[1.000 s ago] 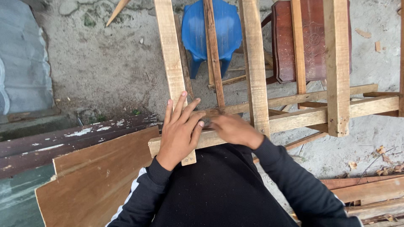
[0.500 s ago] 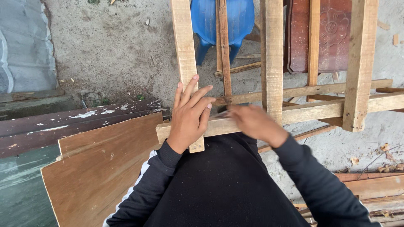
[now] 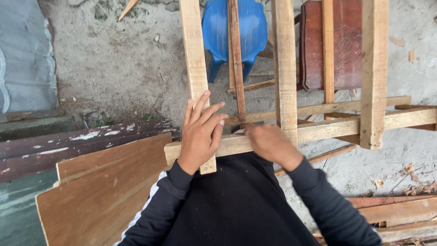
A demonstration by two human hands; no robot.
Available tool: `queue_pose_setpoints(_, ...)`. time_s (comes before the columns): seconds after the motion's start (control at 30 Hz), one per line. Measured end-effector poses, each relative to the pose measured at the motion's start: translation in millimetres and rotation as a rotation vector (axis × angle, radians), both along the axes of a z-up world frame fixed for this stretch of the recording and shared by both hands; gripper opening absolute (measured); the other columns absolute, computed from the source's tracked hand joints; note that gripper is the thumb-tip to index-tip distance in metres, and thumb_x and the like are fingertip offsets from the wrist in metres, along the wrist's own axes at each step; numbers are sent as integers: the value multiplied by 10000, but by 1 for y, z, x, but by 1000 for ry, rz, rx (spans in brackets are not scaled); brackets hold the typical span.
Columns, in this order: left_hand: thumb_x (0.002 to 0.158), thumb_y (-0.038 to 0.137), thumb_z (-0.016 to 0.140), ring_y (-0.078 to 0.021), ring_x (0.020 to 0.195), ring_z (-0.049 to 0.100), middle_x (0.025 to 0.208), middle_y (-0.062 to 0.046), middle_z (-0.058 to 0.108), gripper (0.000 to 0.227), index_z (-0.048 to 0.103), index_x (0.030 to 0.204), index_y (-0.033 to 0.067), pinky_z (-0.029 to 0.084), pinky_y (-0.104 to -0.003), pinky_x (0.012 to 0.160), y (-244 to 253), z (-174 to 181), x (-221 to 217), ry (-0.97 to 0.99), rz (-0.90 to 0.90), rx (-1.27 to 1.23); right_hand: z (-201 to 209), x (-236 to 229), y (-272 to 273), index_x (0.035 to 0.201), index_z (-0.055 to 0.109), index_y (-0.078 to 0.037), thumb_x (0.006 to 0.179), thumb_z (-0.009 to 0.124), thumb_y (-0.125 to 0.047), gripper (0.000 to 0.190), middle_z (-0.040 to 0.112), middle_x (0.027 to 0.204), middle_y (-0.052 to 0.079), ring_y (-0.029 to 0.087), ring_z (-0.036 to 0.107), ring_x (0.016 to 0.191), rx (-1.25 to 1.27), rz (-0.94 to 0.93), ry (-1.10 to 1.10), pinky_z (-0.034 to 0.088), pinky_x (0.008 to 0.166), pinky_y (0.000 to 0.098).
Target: The person fits wooden slats into the structure of a larger wooden frame and applies a substance from a small tube to the joints.
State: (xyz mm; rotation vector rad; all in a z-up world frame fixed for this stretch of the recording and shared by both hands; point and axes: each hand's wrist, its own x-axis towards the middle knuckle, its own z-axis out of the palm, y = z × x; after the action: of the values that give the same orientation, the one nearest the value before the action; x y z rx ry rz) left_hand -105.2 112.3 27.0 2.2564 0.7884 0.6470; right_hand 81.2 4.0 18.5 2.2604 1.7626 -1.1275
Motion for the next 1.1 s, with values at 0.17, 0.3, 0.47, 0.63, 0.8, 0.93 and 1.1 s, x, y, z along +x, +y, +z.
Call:
queue_pose_setpoints(0.17, 997, 135, 575, -322, 1515, 386, 1350, -61, 687, 199, 767, 1033, 98, 175, -594, 1266, 0, -1, 2, 2, 14, 9, 2, -7, 1, 944, 681, -33, 996, 569, -199, 206, 719, 754, 159, 305, 742, 654, 331, -13, 314, 589, 644, 437)
queue_pose_setpoints(0.3, 986, 132, 587, -324, 1526, 390, 1327, -53, 693, 174, 753, 1020, 90, 194, -585, 1279, 0, 2, -1, -25, 13, 27, 9, -8, 8, 1092, 687, -68, 961, 539, -155, 216, 724, 787, 199, 337, 739, 696, 210, -74, 57, 592, 664, 457)
queue_pose_setpoints(0.47, 968, 120, 611, -336, 1515, 382, 1333, -65, 679, 154, 754, 1023, 99, 180, -593, 1267, 0, -3, 0, 1, -1, 61, 3, -8, 6, 960, 701, -67, 972, 547, -176, 189, 744, 831, 183, 344, 737, 756, 430, 79, 153, 575, 719, 482)
queue_pose_setpoints(0.63, 968, 105, 607, -309, 1523, 385, 1336, -31, 689, 159, 756, 1020, 118, 177, -592, 1279, -4, 0, -2, -12, 19, 27, 4, -7, 1, 1130, 666, -104, 1004, 513, -241, 240, 714, 771, 209, 381, 717, 697, 81, -85, 129, 569, 709, 502)
queue_pose_setpoints(0.8, 996, 117, 614, -305, 1529, 357, 1339, -30, 690, 142, 751, 1029, 107, 167, -597, 1266, -10, -3, -1, 5, 30, 16, -1, 16, 0, 1040, 722, -62, 961, 581, -210, 220, 721, 868, 228, 424, 698, 814, 365, 118, 132, 533, 740, 549)
queue_pose_setpoints(0.93, 1010, 117, 602, -308, 1551, 343, 1381, -19, 675, 155, 754, 1040, 122, 163, -592, 1291, -14, -9, -5, -2, 26, 19, -15, 17, 1, 1008, 717, -65, 985, 563, -244, 238, 725, 851, 210, 408, 702, 810, 200, 109, 215, 534, 740, 534)
queue_pose_setpoints(1.1, 1022, 133, 607, -333, 1553, 318, 1401, -30, 655, 156, 761, 1042, 122, 131, -601, 1281, -10, -6, -9, -22, -24, -4, -13, 15, 7, 1119, 691, -92, 958, 539, -192, 243, 723, 843, 211, 398, 713, 802, 154, 90, -3, 542, 743, 528)
